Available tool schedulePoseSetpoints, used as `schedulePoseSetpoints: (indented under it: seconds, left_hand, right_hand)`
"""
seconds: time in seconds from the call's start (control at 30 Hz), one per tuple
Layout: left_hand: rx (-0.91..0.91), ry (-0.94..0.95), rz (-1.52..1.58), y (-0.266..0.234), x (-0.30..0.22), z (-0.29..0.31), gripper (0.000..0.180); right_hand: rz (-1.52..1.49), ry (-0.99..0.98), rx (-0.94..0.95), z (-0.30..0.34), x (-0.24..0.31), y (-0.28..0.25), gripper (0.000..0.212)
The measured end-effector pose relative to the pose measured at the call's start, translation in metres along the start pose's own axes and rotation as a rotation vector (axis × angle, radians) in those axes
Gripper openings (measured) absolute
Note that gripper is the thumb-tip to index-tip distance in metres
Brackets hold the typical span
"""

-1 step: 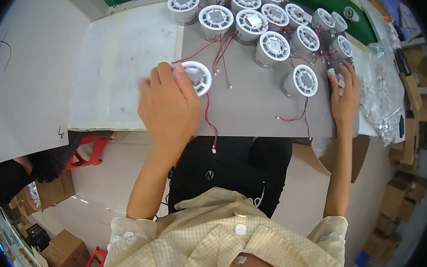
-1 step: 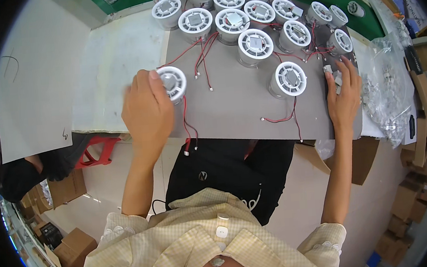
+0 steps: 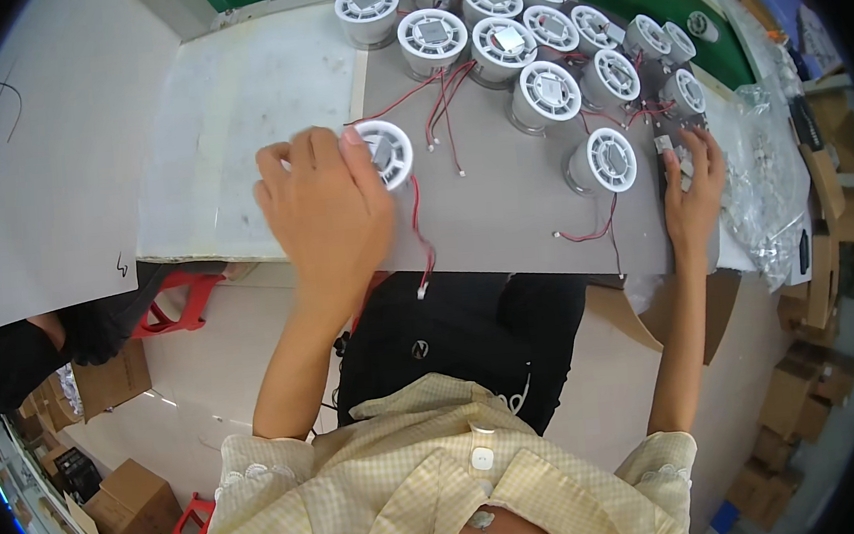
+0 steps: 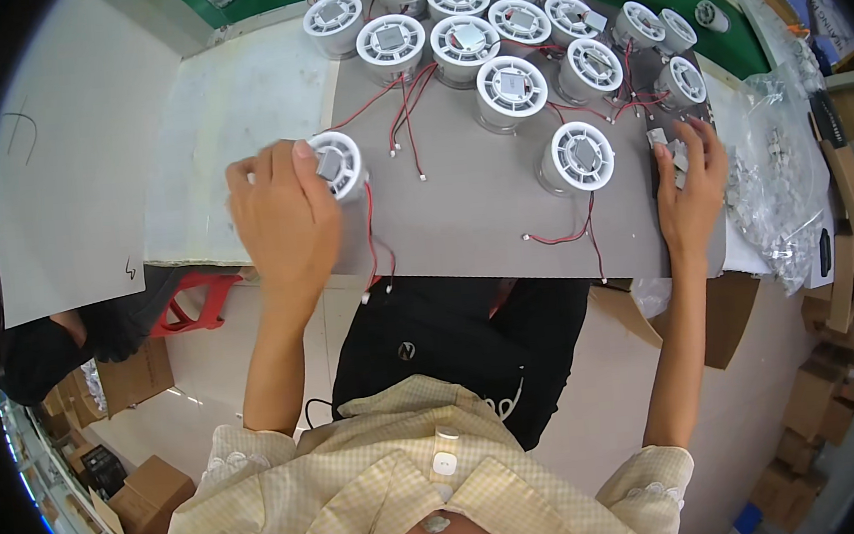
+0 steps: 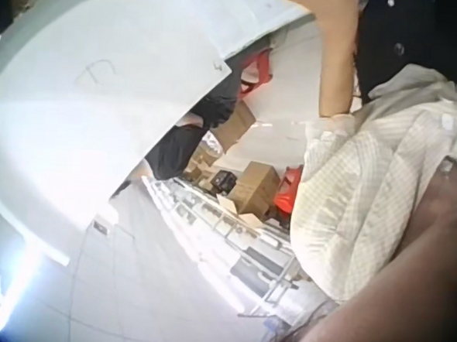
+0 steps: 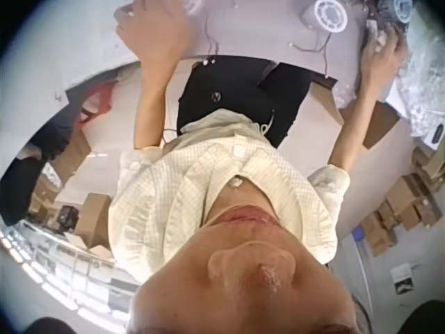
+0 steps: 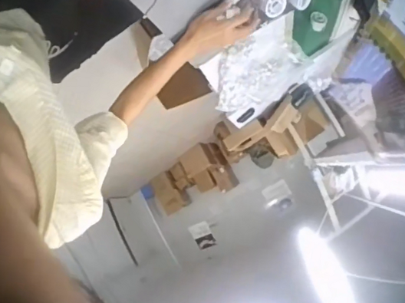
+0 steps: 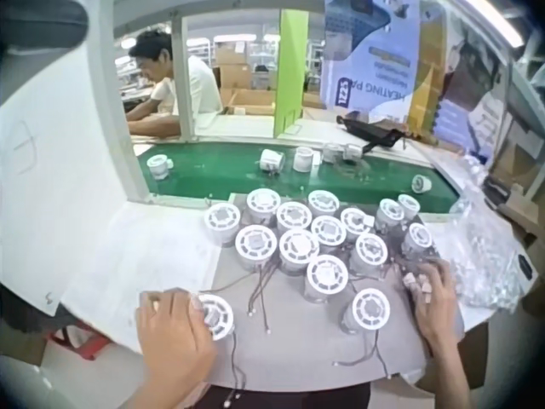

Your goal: Connecting wire harness connectors to the back of electronic sensor units at a factory assembly station.

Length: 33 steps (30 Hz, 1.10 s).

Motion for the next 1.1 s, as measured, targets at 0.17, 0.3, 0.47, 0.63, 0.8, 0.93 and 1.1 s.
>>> schedulePoseSetpoints:
  seconds: [0.17, 0.3, 0.47, 0.63, 0.8, 0.93, 1.1]
  left_hand:
    - [0.014, -0.027, 0.16, 0.001, 0.022, 0.005, 0.036]
    - [-0.102, 0.318, 0.386, -0.048, -0.012, -0.01, 0.024]
    - [0.197, 0.556, 0.338, -0.029, -0.016, -0.024, 0.025]
    - [0.285, 0.695, 0.455, -0.028, -0.021, -0.031, 0.037]
    - [0.257, 0.75, 0.478, -0.023, -0.011, -0.022, 0.047]
    - [0.048, 0.876, 0.154, -0.023, -0.017, -0.003, 0.051]
    - [0.095, 0.874, -0.031, -0.032, -0.034, -0.001, 0.048]
  right_hand:
    - [0.017, -0.003, -0.072, 0.003, -0.009, -0.011, 0.021]
    - [-0.109, 0.019, -0.13, 0.008, -0.007, -0.015, 0.015]
    - [0.02, -0.077, -0.141, 0.003, -0.003, -0.017, 0.009]
    - [0.026, -0.053, -0.094, 0.003, -0.002, -0.015, 0.013]
    - [0.048, -0.014, -0.074, 0.0, -0.004, -0.011, 0.017]
    - [0.057, -0.011, -0.059, 0.0, -0.005, -0.009, 0.019]
    - [0.051, -0.01, -0.215, 0.0, 0.01, -0.047, 0.03]
Point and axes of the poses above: each hand's wrist, its own z-axis away from the middle knuckle, its own y-axis out of the palm, x = y × z, the point moved 9 cm from there along -z, towards the middle knuckle, and after that the axes turned 3 degrees about y, right-handed, at the moved point
